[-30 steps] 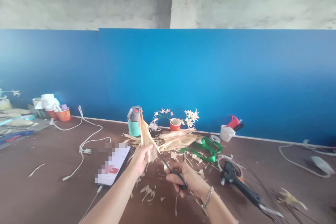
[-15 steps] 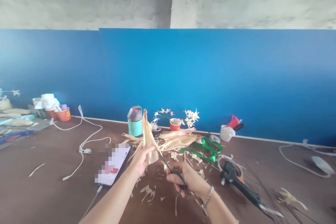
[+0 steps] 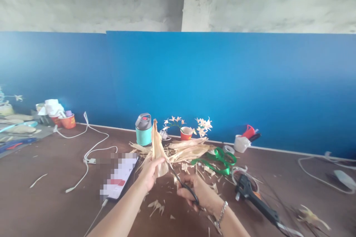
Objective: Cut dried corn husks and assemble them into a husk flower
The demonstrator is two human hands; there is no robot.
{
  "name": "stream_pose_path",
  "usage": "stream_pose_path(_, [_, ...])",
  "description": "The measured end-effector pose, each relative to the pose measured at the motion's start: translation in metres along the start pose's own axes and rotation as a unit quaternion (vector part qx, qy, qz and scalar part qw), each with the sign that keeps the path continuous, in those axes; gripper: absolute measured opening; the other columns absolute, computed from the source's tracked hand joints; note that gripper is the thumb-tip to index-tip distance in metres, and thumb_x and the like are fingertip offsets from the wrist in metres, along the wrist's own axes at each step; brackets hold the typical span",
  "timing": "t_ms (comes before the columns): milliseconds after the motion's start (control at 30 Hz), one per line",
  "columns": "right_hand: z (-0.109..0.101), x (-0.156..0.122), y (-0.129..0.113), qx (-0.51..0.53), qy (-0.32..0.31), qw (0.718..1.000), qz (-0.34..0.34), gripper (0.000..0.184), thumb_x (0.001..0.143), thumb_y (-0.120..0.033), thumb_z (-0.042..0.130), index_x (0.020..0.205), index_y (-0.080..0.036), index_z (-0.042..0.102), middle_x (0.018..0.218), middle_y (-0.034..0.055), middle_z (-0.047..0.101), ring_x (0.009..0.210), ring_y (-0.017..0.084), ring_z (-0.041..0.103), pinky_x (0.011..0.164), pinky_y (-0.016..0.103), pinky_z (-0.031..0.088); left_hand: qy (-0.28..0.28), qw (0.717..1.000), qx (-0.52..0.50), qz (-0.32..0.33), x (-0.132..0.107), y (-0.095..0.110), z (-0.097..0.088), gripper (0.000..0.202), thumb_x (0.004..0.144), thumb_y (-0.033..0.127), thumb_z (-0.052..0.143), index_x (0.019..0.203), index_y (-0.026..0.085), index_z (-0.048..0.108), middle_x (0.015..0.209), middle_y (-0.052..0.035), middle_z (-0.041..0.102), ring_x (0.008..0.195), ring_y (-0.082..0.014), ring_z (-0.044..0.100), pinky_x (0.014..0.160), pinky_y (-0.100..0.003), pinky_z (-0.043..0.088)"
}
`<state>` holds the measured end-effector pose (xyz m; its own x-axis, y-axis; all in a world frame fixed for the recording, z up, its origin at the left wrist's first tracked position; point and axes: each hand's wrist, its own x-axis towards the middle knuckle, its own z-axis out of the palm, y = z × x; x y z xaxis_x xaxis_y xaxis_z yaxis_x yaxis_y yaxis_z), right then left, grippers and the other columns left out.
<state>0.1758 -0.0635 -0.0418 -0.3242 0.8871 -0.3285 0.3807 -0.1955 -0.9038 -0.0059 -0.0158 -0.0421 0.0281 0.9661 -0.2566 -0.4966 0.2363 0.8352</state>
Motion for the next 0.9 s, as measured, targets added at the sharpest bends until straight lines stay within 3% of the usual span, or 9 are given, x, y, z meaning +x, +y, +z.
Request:
stream_pose_path(667, [0.002, 0.0, 0.006, -0.005, -0.008, 1.0, 0.022, 0.016, 0.066, -0.026, 0.06, 0.078, -0.015, 0.056, 0.04, -0.0074, 0.048, 0.031, 0.005, 0.041, 0.028, 0.012, 0.031, 0.014, 0.999, -0.009, -0.028, -0.002, -0.008, -0.003, 0.016, 0.059, 0.019, 0.07, 0.074, 0.015, 0.065, 0.061, -0.0039, 0.068, 0.059, -0.0192, 0.065, 0.056, -0.027, 0.05])
stream_pose_path(900, [0.0, -0.003, 0.007, -0.016, -0.001, 1.0, 0.011, 0.015, 0.069, -0.027, 0.061, 0.078, -0.016, 0.056, 0.039, -0.0079, 0.047, 0.029, 0.004, 0.039, 0.026, 0.011, 0.028, 0.005, 0.999, -0.028, -0.033, 0.003, -0.012, -0.007, 0.016, 0.058, 0.019, 0.072, 0.073, 0.016, 0.067, 0.068, -0.0062, 0.07, 0.065, -0.0212, 0.066, 0.057, -0.027, 0.051])
